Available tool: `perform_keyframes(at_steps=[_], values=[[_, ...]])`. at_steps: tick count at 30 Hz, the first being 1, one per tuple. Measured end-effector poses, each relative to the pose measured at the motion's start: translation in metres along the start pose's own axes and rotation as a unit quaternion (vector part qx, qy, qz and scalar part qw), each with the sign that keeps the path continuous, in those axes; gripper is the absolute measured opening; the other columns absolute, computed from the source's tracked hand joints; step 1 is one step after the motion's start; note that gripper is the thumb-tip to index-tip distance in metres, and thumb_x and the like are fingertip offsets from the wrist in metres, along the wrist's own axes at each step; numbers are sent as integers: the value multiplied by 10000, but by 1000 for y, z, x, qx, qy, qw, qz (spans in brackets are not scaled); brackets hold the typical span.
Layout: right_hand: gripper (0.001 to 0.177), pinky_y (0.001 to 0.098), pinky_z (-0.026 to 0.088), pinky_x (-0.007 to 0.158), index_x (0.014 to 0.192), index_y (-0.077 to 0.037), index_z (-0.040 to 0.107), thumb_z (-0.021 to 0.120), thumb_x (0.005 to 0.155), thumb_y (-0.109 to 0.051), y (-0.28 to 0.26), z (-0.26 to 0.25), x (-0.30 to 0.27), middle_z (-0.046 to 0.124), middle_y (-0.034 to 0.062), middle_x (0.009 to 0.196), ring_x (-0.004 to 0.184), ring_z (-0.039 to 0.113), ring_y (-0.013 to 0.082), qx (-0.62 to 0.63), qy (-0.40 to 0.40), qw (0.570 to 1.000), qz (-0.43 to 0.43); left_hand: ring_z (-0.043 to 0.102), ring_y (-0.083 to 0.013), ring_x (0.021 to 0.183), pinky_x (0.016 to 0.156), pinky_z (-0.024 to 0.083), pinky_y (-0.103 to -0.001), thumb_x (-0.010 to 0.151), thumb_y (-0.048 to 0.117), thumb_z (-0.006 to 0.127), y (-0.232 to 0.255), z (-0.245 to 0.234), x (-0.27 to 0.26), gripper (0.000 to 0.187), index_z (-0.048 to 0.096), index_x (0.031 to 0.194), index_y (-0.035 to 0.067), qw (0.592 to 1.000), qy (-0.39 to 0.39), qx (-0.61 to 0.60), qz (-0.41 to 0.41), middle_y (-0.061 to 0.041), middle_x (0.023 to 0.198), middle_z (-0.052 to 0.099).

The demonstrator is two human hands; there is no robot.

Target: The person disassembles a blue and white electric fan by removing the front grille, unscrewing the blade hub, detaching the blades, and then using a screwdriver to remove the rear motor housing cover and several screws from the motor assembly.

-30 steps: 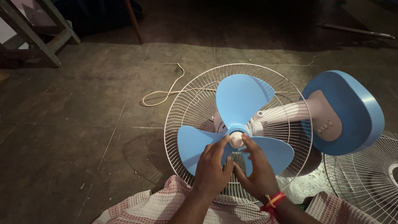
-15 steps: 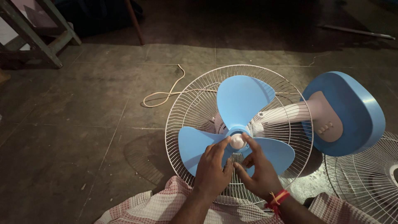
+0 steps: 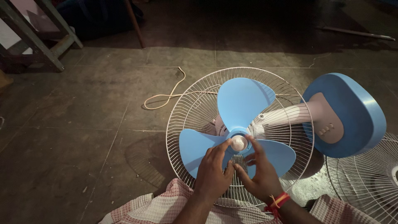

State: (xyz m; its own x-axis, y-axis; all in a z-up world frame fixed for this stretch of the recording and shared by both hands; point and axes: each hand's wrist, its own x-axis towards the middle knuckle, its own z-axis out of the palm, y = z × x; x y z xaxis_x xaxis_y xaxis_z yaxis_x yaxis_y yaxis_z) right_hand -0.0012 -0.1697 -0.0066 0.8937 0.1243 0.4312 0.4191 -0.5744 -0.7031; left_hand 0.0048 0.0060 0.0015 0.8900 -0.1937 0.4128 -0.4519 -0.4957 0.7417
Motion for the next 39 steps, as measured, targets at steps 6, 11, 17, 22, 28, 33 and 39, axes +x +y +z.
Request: perform_keyframes(at_steps=[6,11,17,22,28,33,39], values=[[890,323,599,703,1645,-171,252,762,930,-316,-2,-4,4,759,96,983,736,756,188,-109,-89,942,306,595,-364,1252,1034,493,-464,862,52,685,-1,2,-2,615,484,1442,22,1000,10,4,18,-210,1345,625],[890,317,600,713,1533,-83,299,803,816,-242,0,-6,3,655,105,1249,794,720,173,-58,34,997,49,592,-364,1255,1031,489,-470,864,58,687,0,2,-1,623,479,1451,31,1000,2,-3,6,-204,1362,621],[570,309,631,747,1319,-114,572,784,790,-110,5,5,-1,596,115,1384,858,765,153,-36,20,999,-19,594,-366,1270,1053,481,-467,863,55,685,-2,3,-2,601,506,1436,35,1000,11,-2,15,-198,1364,619],[496,296,618,696,1283,-116,602,777,819,-86,15,9,1,668,73,1217,793,769,146,-26,55,997,43,601,-350,1267,1052,495,-453,870,92,723,-4,4,-5,525,561,1368,47,1000,10,5,20,-178,1363,630],[382,302,596,666,1162,-126,701,820,801,-93,23,8,1,723,45,1007,759,744,154,-14,29,995,94,646,-341,1208,1007,526,-446,851,125,774,-2,10,-2,472,590,1281,55,1000,1,-7,-8,-155,1308,643],[376,300,603,734,1121,-141,735,835,764,-75,12,2,2,726,43,1079,880,740,170,-26,0,999,29,699,-268,1098,903,560,-408,821,172,801,1,8,0,530,577,1297,108,990,-21,-37,-136,-89,1212,693],[360,345,598,887,1118,-106,740,825,771,-60,8,-32,18,729,85,1188,1108,712,217,-12,-65,997,-50,742,-254,984,833,586,-388,816,149,809,5,4,1,494,655,1284,115,998,4,-42,-48,-103,1135,747]])
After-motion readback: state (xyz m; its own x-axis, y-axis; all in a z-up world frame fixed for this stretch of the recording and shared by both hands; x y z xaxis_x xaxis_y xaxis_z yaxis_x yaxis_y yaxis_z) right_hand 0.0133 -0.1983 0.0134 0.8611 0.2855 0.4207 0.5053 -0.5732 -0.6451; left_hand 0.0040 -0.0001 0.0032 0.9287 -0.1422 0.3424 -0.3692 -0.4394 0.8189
